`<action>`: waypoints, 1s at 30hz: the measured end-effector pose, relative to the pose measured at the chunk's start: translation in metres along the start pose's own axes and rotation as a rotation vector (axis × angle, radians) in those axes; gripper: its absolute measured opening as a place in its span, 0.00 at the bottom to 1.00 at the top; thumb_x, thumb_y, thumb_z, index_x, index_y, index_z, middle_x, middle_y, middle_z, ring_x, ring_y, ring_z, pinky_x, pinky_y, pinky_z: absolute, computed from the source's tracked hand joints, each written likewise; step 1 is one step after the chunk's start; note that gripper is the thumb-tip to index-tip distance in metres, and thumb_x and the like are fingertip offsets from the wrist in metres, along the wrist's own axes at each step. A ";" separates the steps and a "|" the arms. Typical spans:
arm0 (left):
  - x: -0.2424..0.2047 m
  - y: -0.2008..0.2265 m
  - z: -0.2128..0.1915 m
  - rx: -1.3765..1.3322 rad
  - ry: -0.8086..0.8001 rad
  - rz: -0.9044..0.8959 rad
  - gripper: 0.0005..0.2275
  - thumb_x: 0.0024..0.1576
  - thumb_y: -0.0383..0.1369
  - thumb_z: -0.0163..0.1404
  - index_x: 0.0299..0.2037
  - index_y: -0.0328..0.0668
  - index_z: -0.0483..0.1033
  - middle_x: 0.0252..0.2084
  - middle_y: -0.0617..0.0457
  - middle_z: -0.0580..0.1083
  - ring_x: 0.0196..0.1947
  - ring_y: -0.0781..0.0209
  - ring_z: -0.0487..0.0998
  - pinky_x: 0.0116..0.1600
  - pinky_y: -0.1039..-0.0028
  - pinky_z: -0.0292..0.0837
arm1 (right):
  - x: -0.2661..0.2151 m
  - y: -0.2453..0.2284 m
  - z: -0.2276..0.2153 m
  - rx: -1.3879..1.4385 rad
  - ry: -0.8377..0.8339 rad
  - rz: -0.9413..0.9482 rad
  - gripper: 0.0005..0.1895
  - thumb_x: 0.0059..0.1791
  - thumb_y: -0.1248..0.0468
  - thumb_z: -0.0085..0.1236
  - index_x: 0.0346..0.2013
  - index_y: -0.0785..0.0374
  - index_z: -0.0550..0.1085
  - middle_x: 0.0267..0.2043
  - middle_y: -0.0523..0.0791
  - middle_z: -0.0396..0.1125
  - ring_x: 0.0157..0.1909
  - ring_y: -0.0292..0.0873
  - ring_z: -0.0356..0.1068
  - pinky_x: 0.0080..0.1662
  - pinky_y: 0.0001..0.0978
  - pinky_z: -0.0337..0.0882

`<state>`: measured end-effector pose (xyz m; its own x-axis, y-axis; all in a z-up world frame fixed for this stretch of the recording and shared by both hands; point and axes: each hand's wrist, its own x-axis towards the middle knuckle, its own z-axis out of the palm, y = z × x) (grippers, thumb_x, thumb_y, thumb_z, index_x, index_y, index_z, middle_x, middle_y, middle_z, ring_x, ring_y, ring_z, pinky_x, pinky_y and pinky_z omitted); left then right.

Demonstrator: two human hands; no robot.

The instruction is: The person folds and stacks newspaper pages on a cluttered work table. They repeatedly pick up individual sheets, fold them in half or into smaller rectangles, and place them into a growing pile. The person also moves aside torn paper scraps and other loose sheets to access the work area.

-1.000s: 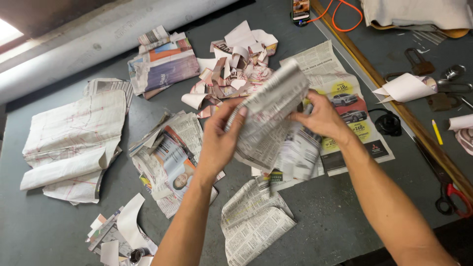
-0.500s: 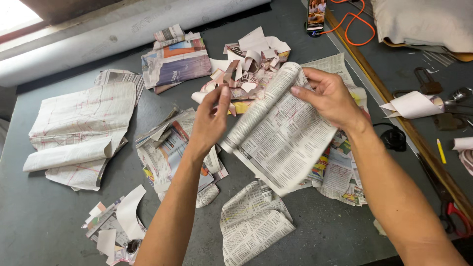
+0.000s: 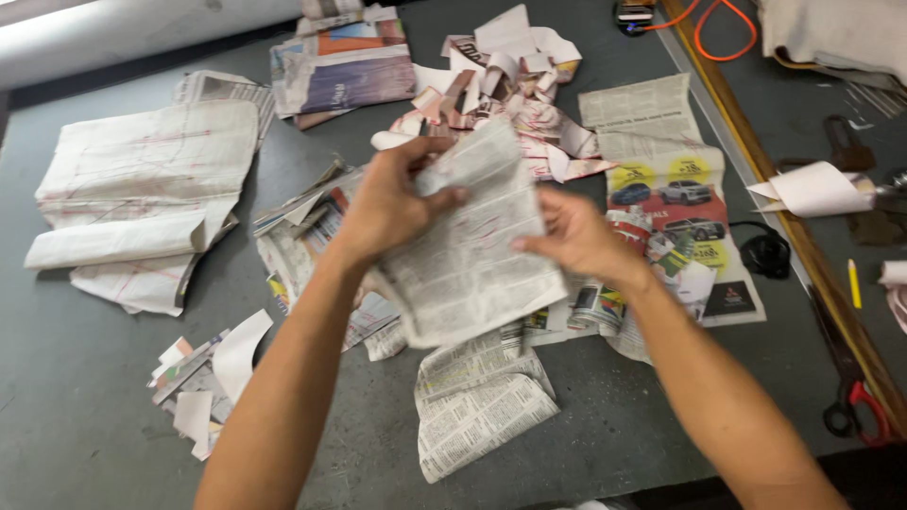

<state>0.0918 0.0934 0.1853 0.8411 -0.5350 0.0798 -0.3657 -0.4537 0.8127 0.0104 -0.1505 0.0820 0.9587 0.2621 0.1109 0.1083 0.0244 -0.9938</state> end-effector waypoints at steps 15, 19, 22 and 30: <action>-0.021 -0.092 -0.084 0.431 0.322 0.042 0.05 0.60 0.28 0.58 0.41 0.34 0.77 0.30 0.46 0.77 0.29 0.58 0.75 0.36 0.66 0.69 | -0.059 0.067 0.034 0.024 0.075 0.281 0.15 0.50 0.69 0.60 0.51 0.67 0.76 0.37 0.42 0.74 0.34 0.31 0.71 0.33 0.22 0.72; -0.028 -0.106 -0.125 0.763 0.506 0.150 0.04 0.67 0.24 0.50 0.49 0.33 0.72 0.36 0.40 0.79 0.36 0.42 0.78 0.41 0.54 0.71 | -0.084 0.060 0.019 -0.033 0.168 0.288 0.16 0.50 0.70 0.59 0.53 0.66 0.76 0.41 0.44 0.76 0.36 0.33 0.73 0.35 0.24 0.74; -0.041 -0.119 -0.125 0.908 0.577 0.189 0.09 0.71 0.23 0.46 0.58 0.28 0.66 0.46 0.34 0.77 0.45 0.40 0.80 0.51 0.51 0.74 | -0.103 0.053 0.012 -0.010 0.236 0.314 0.16 0.50 0.70 0.58 0.53 0.67 0.76 0.42 0.46 0.75 0.38 0.34 0.73 0.36 0.26 0.72; -0.115 -0.202 -0.012 0.832 0.029 -0.035 0.15 0.57 0.38 0.52 0.46 0.33 0.70 0.75 0.27 0.48 0.76 0.31 0.48 0.65 0.22 0.44 | -0.144 0.056 -0.011 0.053 0.360 0.346 0.16 0.51 0.70 0.56 0.54 0.67 0.76 0.42 0.46 0.75 0.39 0.34 0.72 0.38 0.26 0.72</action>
<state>0.0732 0.2549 0.0188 0.8630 -0.4979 0.0863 -0.5051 -0.8541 0.1240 -0.1189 -0.1976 0.0104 0.9669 -0.0864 -0.2402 -0.2370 0.0461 -0.9704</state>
